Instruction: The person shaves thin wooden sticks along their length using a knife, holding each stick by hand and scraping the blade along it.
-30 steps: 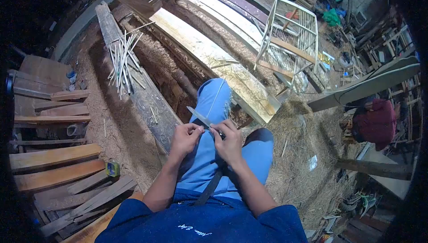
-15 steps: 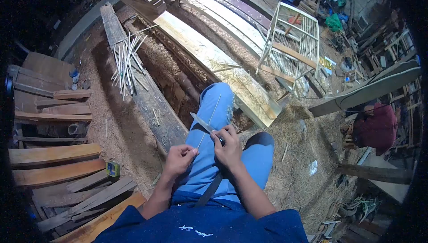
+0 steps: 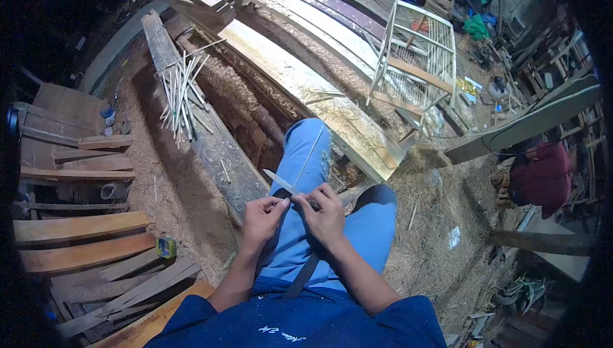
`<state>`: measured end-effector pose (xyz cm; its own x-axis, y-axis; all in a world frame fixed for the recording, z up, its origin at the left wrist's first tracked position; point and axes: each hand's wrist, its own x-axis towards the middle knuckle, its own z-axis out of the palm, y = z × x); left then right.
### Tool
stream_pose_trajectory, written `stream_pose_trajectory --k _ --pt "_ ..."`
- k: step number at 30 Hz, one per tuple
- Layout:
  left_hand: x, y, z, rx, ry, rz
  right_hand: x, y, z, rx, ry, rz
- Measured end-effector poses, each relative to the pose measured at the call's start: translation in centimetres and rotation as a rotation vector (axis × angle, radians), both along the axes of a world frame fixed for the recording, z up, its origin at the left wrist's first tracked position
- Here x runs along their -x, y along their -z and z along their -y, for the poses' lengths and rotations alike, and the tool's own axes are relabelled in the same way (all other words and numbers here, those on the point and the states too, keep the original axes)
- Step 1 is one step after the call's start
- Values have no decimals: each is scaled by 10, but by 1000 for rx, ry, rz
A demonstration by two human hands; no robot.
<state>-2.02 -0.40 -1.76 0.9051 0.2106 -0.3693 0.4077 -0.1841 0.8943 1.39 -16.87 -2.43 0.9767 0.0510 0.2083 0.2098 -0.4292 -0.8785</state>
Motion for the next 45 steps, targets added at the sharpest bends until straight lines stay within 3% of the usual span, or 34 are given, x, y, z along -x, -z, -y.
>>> stream_pose_trajectory --k 5,10,17,22,25,27,33,35,45 --pt "11 8 0 18 16 38 1 2 0 -7 40 -73" --pt "31 -3 -3 36 -8 -9 1 -4 -1 177 36 -16" --pt "73 -5 -16 106 -17 -89 -31 14 8 102 108 7" --pt "38 -29 -10 74 67 -159 -31 20 5 99 85 20" --pt "28 -7 -9 -21 141 -63 -27 15 5 88 103 26" --pt "17 -3 0 -100 94 55 -21 5 6 39 84 40" --pt "-1 9 13 29 -7 4 10 -1 6 56 7 -33" --pt "5 12 10 -81 61 28 7 -5 7 65 1 -55" --pt "71 -10 -5 76 -31 -74 -10 -3 6 247 55 19"
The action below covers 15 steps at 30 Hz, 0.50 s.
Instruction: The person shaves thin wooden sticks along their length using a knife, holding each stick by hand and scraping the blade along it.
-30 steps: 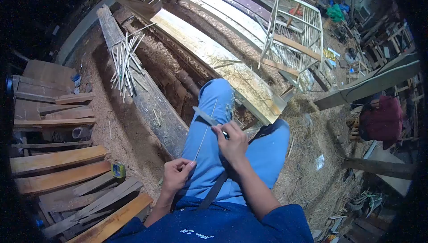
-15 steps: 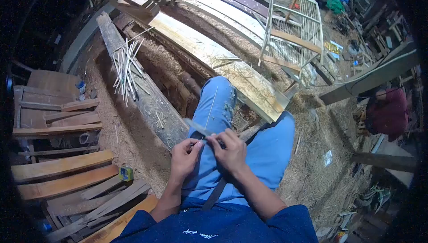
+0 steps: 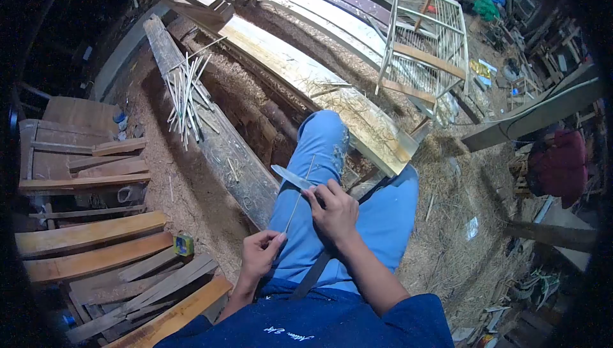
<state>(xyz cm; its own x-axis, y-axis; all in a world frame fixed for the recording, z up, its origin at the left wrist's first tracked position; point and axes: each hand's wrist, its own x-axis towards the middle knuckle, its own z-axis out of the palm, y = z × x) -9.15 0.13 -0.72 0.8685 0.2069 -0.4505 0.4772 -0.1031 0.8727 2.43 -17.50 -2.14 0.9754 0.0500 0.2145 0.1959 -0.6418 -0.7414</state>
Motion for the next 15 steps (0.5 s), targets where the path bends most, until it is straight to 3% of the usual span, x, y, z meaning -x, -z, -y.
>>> stream_pose_trajectory --k 4,9,12,15 --pt "11 -3 -2 50 -41 -21 -29 14 8 10 133 71" --pt "-23 8 3 -35 -38 107 -23 10 4 -101 70 117" --pt "-61 28 9 -86 -36 118 6 -2 -2 -54 19 7" --pt "-80 28 14 15 -25 102 19 -3 0 -99 -17 -13"
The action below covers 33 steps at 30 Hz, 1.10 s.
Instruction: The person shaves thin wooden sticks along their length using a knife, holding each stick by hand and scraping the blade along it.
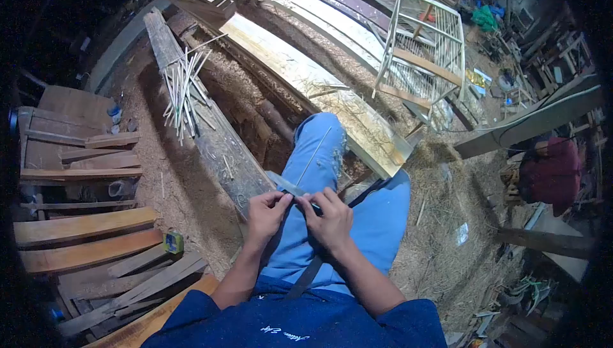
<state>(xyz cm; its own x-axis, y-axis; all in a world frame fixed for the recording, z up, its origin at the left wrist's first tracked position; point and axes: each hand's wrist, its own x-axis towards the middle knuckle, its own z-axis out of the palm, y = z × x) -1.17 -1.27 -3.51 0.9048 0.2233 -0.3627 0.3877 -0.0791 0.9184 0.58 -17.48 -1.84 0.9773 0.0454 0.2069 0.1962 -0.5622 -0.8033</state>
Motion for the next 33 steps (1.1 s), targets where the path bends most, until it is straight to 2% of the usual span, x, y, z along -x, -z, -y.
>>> stream_pose_trajectory --k 5,9,15,21,23,24,27,28,33 --pt "14 -2 1 18 2 -9 -1 -4 0 83 38 -41" --pt "36 -25 -4 0 -1 -90 -13 2 3 91 62 -35" --pt "81 -26 -20 132 -91 -188 -42 4 3 132 133 -63" --pt "43 -29 -14 68 -61 -177 -40 -3 -7 67 83 -40" --pt "17 -17 -8 -40 -13 30 -22 -6 -7 36 10 -64" --pt "5 -24 -6 12 1 -56 -15 -6 -7 28 -24 -71" --pt "-3 -10 -1 3 10 53 -2 -6 -6 42 -48 -93" --pt "0 -15 -2 53 15 -27 -3 -6 -4 44 -39 -95" --pt "28 -19 1 56 -21 -39 -14 -2 -3 74 40 -45"
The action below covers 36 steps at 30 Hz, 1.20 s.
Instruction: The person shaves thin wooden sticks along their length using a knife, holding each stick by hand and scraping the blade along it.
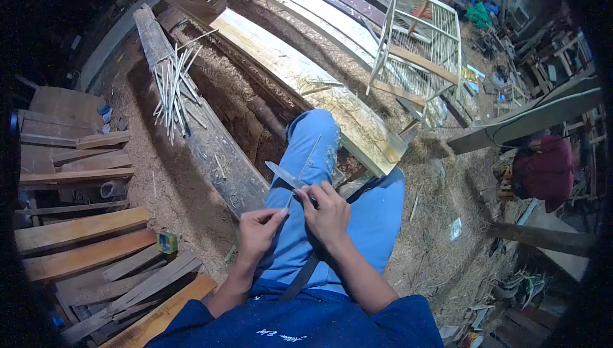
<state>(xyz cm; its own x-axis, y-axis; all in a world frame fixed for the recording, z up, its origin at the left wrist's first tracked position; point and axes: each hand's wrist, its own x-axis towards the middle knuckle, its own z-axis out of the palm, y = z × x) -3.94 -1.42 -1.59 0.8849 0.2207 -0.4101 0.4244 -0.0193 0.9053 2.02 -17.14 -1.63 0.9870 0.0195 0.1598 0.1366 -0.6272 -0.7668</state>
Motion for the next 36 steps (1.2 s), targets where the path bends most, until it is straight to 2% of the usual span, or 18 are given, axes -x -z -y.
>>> stream_pose_trajectory --k 4,6,10,11,13,15,18,22,27,30,36 --pt "35 -9 -11 -55 -23 -13 -6 2 3 62 64 -15" --pt "57 -17 -20 -28 -26 -160 -17 7 9 72 83 0" --pt "76 -19 -30 34 -48 -200 -24 13 7 73 110 -1" --pt "74 -16 -30 31 -49 -199 -23 16 7 47 87 15" --pt "49 -16 -24 -157 -7 -139 -24 17 7 -7 33 39" --pt "22 -6 -17 -171 9 12 -18 14 6 -54 -21 54" --pt "-29 5 -4 -254 69 46 6 5 4 -196 -147 -14" --pt "-33 15 -4 -152 117 13 12 3 10 -116 -172 -42" --pt "-15 0 -10 -41 164 13 18 -7 6 14 -174 -32" --pt "5 -6 -18 97 132 -143 16 -6 5 37 -144 -21" --pt "18 -15 -21 104 57 -130 15 -6 -2 78 -179 3"
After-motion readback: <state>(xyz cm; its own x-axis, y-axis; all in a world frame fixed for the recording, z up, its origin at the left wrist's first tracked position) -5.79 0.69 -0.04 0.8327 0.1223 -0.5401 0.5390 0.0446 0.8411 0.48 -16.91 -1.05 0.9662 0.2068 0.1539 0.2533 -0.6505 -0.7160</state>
